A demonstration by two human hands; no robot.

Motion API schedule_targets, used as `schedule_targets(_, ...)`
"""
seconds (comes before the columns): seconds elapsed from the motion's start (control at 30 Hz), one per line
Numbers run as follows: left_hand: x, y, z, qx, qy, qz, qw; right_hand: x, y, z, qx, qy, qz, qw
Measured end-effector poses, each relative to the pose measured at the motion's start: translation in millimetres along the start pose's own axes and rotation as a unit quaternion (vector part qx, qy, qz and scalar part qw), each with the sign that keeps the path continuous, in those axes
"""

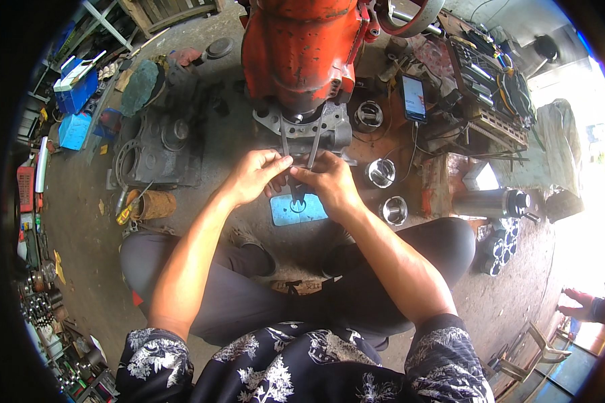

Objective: The person uses a caliper to measure a metal engine component, repeatedly opening and closing the jaws to check dimensions. The person holds the part steady with one hand while adjusting the caliper with the other.

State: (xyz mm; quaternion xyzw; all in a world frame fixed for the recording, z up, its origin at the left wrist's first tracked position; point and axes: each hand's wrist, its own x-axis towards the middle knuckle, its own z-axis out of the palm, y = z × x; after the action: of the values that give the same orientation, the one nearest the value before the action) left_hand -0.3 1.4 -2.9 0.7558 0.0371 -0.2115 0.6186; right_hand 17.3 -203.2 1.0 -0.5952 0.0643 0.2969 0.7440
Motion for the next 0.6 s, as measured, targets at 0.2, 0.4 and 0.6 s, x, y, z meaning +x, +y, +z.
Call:
schedule_targets(0.2, -1.5, 1.0, 0.4, -0.002, 0.003, 0.006, 1.000, -0.6, 1.8, 0.7, 0.003, 0.001, -0.024, 1.000)
schedule_targets(0.4, -0.6, 0.1, 0.1, 0.001, 0.005, 0.003, 1.000, 1.1, 3.2, 1.4, 0.016, 0.004, -0.021, 1.000)
schedule_targets(0.6, -0.8, -0.3, 0.1, -0.004, 0.001, 0.000, 1.000, -0.4, 2.0, 0.1, 0.008, -0.003, -0.005, 1.000)
